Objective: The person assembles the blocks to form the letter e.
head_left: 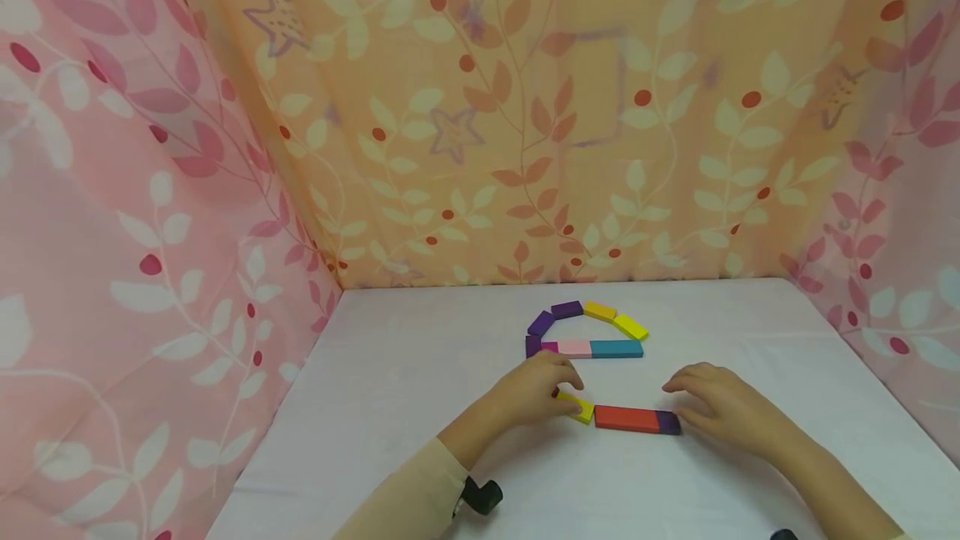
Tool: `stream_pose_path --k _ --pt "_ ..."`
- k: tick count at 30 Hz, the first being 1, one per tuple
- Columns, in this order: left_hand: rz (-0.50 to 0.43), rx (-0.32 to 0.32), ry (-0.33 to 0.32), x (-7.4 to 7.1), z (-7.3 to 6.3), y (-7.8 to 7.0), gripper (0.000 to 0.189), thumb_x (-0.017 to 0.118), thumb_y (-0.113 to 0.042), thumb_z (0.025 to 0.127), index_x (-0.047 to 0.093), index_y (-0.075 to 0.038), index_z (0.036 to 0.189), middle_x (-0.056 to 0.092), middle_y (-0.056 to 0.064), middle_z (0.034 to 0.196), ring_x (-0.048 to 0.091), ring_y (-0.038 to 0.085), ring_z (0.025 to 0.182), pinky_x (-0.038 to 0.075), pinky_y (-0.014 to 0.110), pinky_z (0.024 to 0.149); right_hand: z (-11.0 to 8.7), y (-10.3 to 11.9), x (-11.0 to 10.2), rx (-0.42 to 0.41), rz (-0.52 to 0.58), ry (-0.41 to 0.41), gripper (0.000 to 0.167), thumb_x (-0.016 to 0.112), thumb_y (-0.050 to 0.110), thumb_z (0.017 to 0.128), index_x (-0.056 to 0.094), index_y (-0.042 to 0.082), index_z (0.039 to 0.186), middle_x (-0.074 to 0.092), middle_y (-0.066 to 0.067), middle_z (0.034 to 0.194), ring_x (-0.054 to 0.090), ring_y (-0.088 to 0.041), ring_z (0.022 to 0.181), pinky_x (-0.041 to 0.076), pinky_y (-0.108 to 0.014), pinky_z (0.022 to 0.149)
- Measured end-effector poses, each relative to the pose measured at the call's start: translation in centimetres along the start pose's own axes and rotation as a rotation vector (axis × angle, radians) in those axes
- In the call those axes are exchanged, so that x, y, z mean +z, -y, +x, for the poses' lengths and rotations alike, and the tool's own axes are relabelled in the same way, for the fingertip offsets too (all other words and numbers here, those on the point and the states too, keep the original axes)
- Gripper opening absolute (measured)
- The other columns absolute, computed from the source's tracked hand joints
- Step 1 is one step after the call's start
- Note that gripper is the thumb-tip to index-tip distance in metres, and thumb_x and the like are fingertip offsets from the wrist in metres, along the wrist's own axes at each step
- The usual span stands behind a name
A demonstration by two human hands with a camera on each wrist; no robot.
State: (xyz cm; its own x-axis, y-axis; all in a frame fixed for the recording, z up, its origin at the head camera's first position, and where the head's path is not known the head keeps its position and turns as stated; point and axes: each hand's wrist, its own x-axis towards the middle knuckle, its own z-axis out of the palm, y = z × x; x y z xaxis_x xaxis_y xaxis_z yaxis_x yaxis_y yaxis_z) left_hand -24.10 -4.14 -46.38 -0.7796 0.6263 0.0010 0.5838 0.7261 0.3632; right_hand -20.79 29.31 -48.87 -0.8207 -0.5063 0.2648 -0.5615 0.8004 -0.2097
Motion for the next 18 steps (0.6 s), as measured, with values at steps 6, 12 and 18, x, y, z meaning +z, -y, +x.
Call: stream_pose_path --k 6,12,18 --pt "0.009 -0.010 -0.036 -1.3 -2.1 1.5 0.027 0.079 -0.042 0.089 0.077 -0.029 0.112 0.065 -0.014 0.114 0.053 0.006 0.114 0.053 0.022 0.094 -0.7 -0.3 -0.3 -0.034 -0.079 -0.110 0.030 0.086 0.021 0.081 0.075 0.023 0.110 0.069 0.010 0.111 0.065 -0.020 0.109 0.053 -0.053 0.095" --pt "0.012 -0.047 -0.071 -2.4 -4.4 3.4 0.027 0.079 -0.040 0.090 0.077 -0.027 0.114 0.065 -0.011 0.118 0.055 0.010 0.118 0.052 0.029 0.101 -1.2 -0.5 -1.0 -0.095 -0.119 -0.209 0.037 0.090 0.016 0.074 0.075 0.022 0.108 0.071 0.008 0.110 0.066 -0.020 0.105 0.052 -0.050 0.090" --pt "0.036 -0.050 -0.115 -3.4 -6.9 5.6 0.027 0.077 -0.037 0.093 0.076 -0.022 0.116 0.066 -0.008 0.121 0.056 0.014 0.121 0.052 0.034 0.103 -1.8 -0.9 -1.6 -0.109 -0.137 -0.257 0.039 0.090 0.016 0.073 0.074 0.024 0.109 0.071 0.008 0.110 0.066 -0.019 0.104 0.048 -0.048 0.089"
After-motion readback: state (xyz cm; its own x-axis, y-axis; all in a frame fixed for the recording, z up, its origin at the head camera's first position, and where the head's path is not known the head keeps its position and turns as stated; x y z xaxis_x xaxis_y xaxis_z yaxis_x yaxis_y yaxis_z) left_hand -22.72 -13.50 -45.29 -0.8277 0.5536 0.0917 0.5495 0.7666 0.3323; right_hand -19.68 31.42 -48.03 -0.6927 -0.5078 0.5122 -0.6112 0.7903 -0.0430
